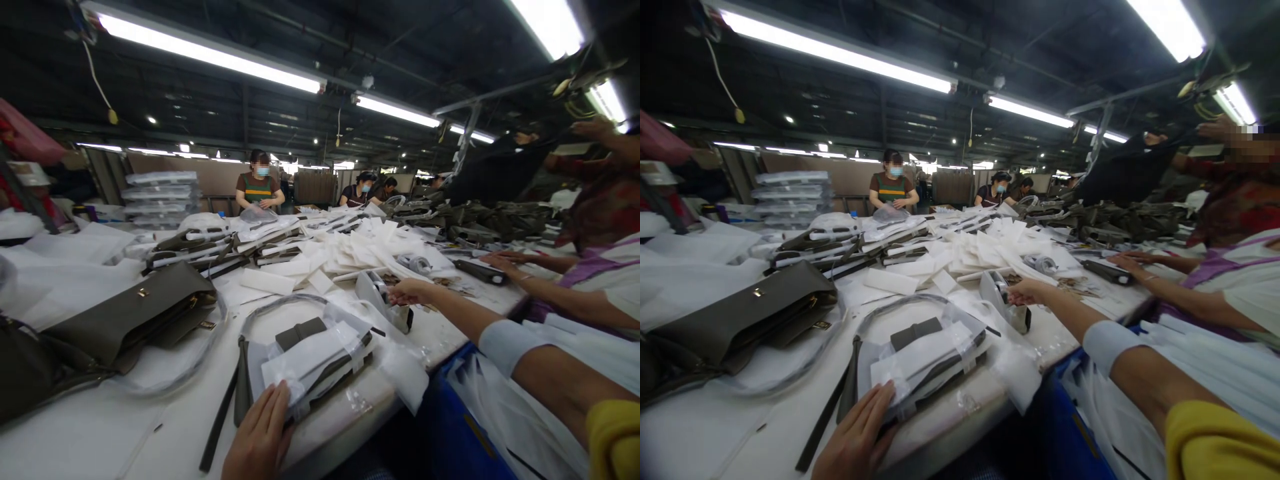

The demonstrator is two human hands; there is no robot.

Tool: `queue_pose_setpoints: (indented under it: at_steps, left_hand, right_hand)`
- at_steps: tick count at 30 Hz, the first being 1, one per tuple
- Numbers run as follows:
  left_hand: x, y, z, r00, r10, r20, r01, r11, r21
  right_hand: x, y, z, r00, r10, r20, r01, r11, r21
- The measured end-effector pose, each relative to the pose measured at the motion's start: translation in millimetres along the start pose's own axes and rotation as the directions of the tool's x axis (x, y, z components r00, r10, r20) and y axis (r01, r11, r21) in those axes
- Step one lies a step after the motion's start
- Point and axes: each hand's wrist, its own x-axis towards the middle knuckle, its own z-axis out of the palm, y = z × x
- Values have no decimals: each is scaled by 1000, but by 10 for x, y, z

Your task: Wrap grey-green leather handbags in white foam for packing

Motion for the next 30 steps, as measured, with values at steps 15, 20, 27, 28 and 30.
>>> queue_pose_setpoints:
  at_steps: [15,20,27,28,30]
  left_hand:
    - [-28,60,19,996,-91,-5,91,994,-55]
    - [10,69,-43,994,-105,5,105,992,-64]
    - [65,107,-135,990,-127,52,132,987,-93]
    - [67,108,-143,990,-124,59,130,987,-94]
    - [71,100,-154,991,-113,66,118,989,-90]
  right_hand:
    - [-171,38,-142,991,-87,103,42,924,380]
    - [-569,79,-131,988,-152,22,126,882,454]
    - [-1113,584,111,979,-193,-68,202,864,462]
    - [-1115,667,167,981,-181,-77,195,856,478]
    - [-1075,812,271,982,-155,-106,188,827,530]
